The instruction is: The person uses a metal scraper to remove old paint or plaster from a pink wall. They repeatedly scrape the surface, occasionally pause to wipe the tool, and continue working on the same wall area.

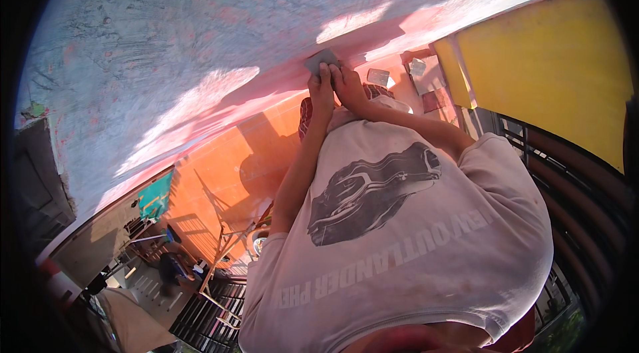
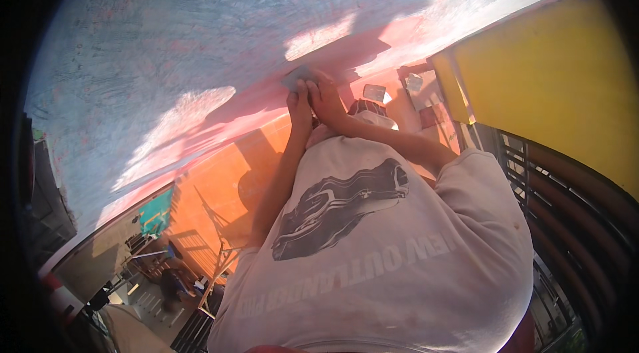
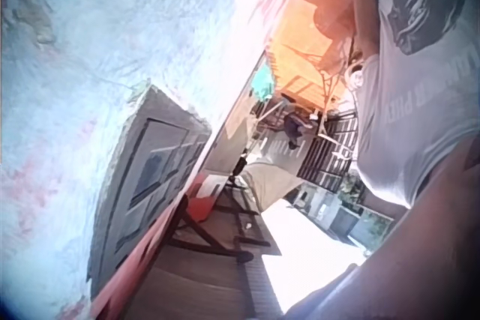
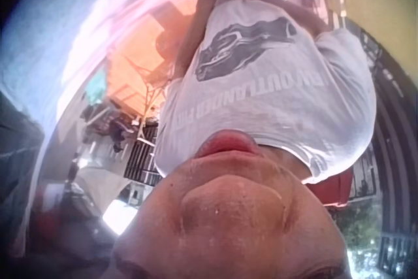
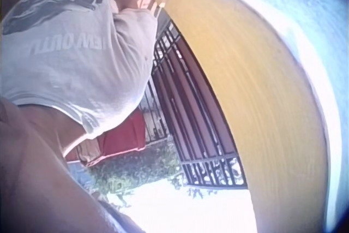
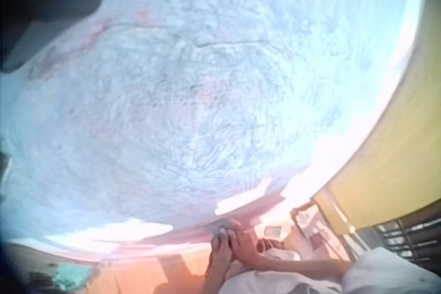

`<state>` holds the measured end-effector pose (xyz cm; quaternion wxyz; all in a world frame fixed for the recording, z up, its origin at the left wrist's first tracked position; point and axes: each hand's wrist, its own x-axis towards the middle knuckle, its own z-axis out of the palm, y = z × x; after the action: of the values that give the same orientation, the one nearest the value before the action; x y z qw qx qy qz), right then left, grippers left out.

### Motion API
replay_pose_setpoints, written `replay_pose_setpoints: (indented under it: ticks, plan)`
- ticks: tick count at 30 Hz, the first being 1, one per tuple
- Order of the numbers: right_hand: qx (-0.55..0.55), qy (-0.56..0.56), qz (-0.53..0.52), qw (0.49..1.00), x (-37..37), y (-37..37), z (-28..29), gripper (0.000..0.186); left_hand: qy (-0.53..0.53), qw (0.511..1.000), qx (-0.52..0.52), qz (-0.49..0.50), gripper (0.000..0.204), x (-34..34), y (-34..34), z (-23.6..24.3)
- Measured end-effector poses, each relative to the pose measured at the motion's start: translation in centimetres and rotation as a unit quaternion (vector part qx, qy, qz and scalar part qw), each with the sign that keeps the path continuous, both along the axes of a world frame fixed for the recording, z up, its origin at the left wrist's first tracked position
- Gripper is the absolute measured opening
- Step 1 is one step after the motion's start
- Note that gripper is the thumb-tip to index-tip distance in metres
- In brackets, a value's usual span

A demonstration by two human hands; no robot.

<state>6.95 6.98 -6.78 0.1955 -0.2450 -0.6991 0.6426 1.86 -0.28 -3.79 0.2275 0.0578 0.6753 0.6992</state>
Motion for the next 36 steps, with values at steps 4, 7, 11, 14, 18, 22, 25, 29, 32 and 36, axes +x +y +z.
replay_pose_setpoints:
  ticks: [4,7,11,14,18,22,25,29,32,36]
  plan:
    - [-0.032,-0.006,0.013,0.999,-0.4,0.9,1.2,0.032,0.011,1.000,0.018,-0.001,0.040,-0.2,0.5,-0.8]
    - [0.009,0.053,0.001,0.999,-1.2,0.6,2.1,0.030,0.023,0.999,0.029,0.011,0.038,-0.7,0.7,-0.2]
    - [0.091,0.095,-0.052,0.990,-1.6,0.0,2.4,0.031,0.027,0.994,0.098,0.033,0.033,-0.7,1.2,1.3]
    - [0.115,0.081,-0.041,0.989,-1.5,0.1,2.9,0.032,0.013,0.995,0.094,0.040,0.031,0.0,1.8,2.3]
    - [0.075,0.060,-0.036,0.995,-1.9,0.0,3.5,0.028,-0.049,0.995,0.084,0.034,0.031,-0.5,1.7,3.2]
    - [0.084,0.125,-0.055,0.987,-1.9,0.0,3.5,0.030,0.059,0.993,0.082,0.056,0.034,-0.7,1.3,3.1]
    - [-0.032,0.042,-0.026,0.998,-1.3,0.1,3.4,0.030,0.013,1.000,-0.008,0.024,0.037,-0.1,1.4,2.7]
    - [-0.027,0.090,-0.036,0.995,-1.2,0.2,3.8,0.028,0.062,0.995,0.078,-0.001,0.039,-0.1,1.4,2.9]
    - [0.069,0.113,-0.063,0.989,-1.4,0.2,3.8,0.027,0.113,0.992,0.048,0.043,0.037,-0.5,1.3,3.1]
    - [0.055,0.088,-0.014,0.994,-1.4,0.3,3.0,0.028,0.027,0.998,0.050,0.011,0.037,-0.5,1.0,2.9]
